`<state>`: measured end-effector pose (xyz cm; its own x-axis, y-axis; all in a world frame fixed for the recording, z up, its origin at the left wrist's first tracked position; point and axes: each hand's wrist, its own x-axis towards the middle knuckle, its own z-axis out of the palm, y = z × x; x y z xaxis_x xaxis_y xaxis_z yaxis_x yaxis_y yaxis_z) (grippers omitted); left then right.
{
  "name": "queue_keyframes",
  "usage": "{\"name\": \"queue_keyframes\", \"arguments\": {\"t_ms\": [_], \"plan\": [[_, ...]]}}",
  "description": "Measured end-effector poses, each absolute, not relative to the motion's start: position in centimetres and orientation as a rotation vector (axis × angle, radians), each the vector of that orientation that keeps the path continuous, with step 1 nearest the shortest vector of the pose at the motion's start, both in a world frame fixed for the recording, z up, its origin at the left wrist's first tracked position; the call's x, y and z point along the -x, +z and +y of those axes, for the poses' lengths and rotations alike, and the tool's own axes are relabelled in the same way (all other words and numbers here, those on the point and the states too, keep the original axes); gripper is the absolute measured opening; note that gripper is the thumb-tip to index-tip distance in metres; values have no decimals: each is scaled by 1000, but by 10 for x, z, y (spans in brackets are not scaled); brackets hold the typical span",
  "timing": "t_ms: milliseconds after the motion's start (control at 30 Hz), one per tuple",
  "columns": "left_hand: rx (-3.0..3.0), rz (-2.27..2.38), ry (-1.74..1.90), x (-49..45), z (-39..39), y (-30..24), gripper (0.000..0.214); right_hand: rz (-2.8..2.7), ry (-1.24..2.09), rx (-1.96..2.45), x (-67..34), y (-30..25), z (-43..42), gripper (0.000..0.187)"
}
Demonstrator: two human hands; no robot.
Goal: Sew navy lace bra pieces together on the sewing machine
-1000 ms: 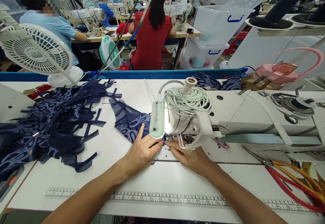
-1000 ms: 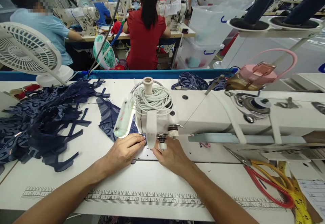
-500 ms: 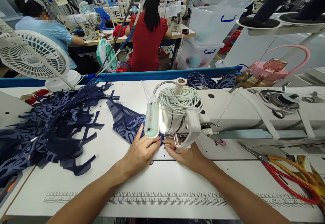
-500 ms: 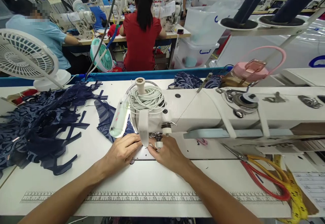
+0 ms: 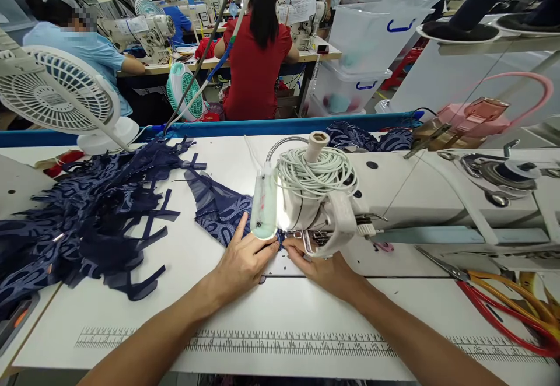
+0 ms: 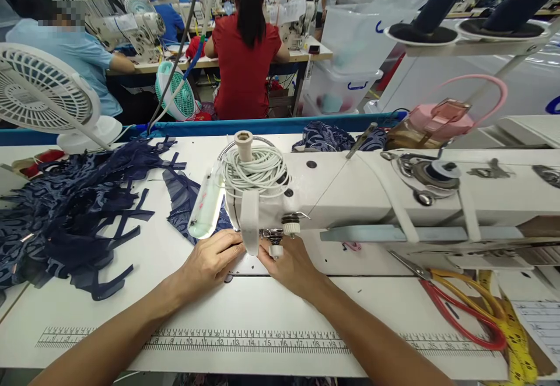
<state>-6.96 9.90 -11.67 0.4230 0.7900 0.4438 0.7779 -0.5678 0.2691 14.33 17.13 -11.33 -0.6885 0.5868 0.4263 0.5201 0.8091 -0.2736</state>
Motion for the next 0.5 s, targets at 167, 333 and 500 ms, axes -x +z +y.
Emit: {"name": "queue_keyframes", "arguments": {"t_ms": [167,333,500], "plan": [[-2601,1469,821,68,98,-115,36,-2567,28,646,-149,-113,167,22],[-2528,1531,786,65,99,-111,34,-2682,-200,555,-146,-102,160,30],[-2472,1576,735,63,100,-106,36,-2645,-193,494,-143,-100,156,27]]}}
